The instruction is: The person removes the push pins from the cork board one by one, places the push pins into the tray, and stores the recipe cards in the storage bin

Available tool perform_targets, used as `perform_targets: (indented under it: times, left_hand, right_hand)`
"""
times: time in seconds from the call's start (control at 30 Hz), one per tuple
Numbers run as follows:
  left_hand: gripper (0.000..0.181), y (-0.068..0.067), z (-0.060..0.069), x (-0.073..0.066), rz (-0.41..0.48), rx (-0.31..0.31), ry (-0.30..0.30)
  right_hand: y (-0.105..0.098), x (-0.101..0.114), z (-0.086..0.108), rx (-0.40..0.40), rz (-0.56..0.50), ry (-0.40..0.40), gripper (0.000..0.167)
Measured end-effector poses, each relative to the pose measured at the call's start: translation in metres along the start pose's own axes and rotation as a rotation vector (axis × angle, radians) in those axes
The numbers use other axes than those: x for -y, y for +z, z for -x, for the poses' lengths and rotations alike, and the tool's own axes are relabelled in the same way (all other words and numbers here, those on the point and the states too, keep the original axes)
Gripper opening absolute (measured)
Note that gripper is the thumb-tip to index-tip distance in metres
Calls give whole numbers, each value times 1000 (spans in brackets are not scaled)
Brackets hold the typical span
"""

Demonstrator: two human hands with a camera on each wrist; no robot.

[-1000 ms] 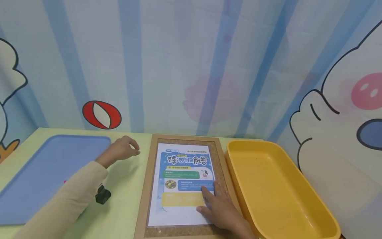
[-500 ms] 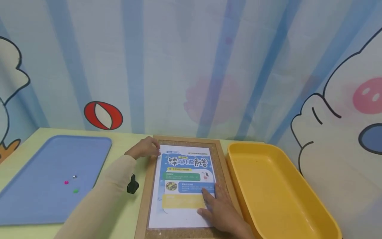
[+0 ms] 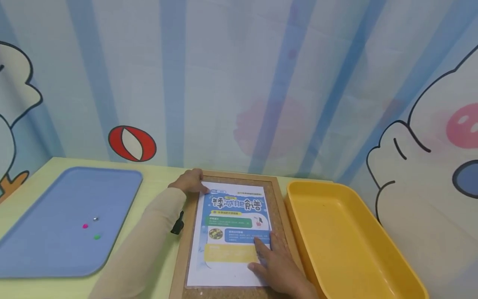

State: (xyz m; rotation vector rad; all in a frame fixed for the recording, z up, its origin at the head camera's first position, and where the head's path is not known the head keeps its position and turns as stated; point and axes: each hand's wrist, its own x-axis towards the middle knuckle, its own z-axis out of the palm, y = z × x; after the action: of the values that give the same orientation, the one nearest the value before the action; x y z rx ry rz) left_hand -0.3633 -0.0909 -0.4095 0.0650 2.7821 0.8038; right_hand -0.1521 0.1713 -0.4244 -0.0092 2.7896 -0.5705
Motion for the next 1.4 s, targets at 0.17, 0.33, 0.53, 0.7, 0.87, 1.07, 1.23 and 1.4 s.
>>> perform_targets:
  times: [0.17, 0.33, 0.53, 0.7, 0.87, 1.07, 1.23, 1.4]
  left_hand:
    - [57, 0, 2, -8, -6, -12, -30]
    - [72, 5, 4, -12, 22, -29, -87]
    - [53, 8, 7, -14, 67, -87, -86]
    - [42, 8, 4, -15, 201, -143, -132]
    - [41, 9, -1, -3, 464, -80, -251]
    - [30, 10, 15, 14, 648, 74, -264]
    - [51, 11, 44, 19, 740, 178, -160]
    - [70, 16, 70, 23, 858, 261, -75]
  right_hand:
    - [0, 0, -1, -3, 1, -6, 68]
    - [1, -1, -1, 8, -6, -5, 68]
    - [3, -1, 0, 19, -15, 9, 68]
    - [3, -1, 0, 7, -11, -7, 68]
    - [3, 1, 1, 11, -19, -12, 68]
    - [3, 2, 1, 14, -23, -7, 67]
    - [3, 1, 0, 0, -16, -18, 67]
    - [1, 0, 0, -10, -19, -29, 67]
